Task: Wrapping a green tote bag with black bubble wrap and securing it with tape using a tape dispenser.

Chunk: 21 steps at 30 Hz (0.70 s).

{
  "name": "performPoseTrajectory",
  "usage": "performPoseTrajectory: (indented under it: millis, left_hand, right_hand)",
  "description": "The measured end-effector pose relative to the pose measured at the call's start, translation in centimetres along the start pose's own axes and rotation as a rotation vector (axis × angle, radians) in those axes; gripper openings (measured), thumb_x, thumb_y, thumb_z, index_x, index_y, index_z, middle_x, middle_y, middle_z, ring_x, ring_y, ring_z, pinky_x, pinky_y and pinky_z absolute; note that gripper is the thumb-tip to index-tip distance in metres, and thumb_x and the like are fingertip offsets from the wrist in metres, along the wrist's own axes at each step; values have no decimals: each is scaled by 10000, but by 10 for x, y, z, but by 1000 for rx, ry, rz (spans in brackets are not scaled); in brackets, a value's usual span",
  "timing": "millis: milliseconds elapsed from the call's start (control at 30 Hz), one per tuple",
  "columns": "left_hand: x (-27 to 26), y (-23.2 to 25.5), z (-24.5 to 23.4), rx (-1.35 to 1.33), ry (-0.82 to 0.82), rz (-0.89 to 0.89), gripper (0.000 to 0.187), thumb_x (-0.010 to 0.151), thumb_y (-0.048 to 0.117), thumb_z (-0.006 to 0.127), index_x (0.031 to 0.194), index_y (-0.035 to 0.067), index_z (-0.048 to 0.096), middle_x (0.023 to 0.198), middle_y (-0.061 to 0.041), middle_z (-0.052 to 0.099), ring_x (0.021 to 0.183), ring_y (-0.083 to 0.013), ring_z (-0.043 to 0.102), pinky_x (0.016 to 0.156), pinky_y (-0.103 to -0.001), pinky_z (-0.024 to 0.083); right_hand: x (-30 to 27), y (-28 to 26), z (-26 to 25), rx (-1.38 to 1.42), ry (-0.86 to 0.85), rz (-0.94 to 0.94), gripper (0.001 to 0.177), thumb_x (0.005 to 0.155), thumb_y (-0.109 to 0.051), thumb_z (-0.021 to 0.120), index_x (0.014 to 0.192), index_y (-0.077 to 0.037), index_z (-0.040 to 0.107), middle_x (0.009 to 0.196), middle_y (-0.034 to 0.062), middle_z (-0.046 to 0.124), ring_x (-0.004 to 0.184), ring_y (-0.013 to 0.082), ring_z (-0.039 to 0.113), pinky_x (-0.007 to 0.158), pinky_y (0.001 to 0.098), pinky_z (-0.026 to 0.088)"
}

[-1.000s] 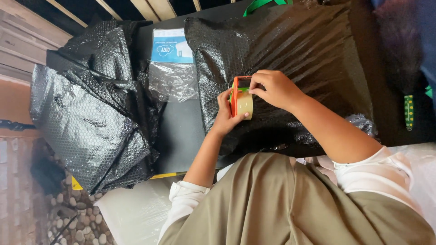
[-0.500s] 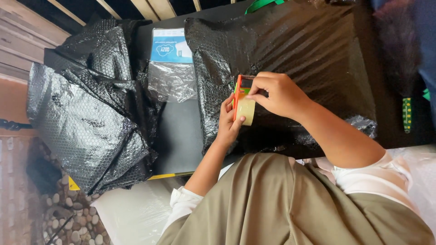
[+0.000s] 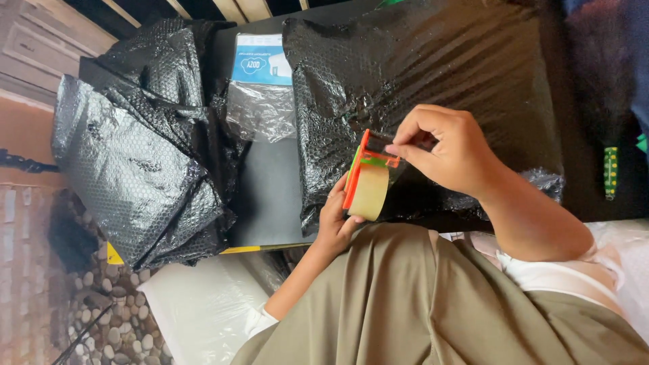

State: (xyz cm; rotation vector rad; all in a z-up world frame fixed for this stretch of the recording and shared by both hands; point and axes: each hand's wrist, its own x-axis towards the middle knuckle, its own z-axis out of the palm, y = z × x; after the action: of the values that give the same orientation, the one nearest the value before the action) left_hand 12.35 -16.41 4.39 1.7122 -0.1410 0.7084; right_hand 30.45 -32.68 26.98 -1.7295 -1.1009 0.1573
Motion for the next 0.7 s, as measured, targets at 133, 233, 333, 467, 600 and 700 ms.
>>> performPoseTrajectory:
  millis: [133,233,333,467,600,700]
  left_hand:
    - [-11,23,0,181,-14,-112,706,881,704,605,1125,44,659,1178,-137,669,1425,-386,487,1144,-481,425]
    - [-19,42,3,134,-61,-96,590,919,599,644,999,15,622,1024,-119,662,1404,-413,508,1088,-480,453]
    - [-36,43,4,53,-112,-142,623,1002,628,527,1073,24,661,1057,-122,673,1438,-403,491,1038,-435,468]
    - [-21,79,8,-35,-26,-38,610,1081,517,423,727,22,470,666,-13,283,812,-208,574,1208,-596,395]
    - [-24,94,10,-92,26,-26,618,1069,553,454,726,43,394,720,-1,219,783,-249,463,1124,-605,434]
    - [-23,104,10,-151,-1,10,633,1070,546,469,702,37,386,689,-7,239,721,-253,430,1062,-614,434]
  right_hand:
    - [-18,-24,-35,-83,92,-33,245,945,42,867,880,-1,635,887,115,669,768,150,590,666,252,431]
    - [-17,1,-45,-39,82,116,230,969,6,875,923,-22,652,900,79,694,765,92,595,699,210,479]
    - [-5,38,-43,52,22,276,225,937,4,868,915,-59,654,907,60,714,786,73,646,715,179,522]
    - [-7,68,-41,73,-52,336,209,944,-23,844,886,-74,649,869,41,708,747,59,609,671,184,480]
    - [-12,83,-38,214,-91,436,178,943,-32,798,907,-76,630,835,53,693,752,83,653,715,183,541]
    - [-13,99,-29,265,-107,454,171,937,-31,797,907,-70,634,823,55,685,753,82,649,725,189,559]
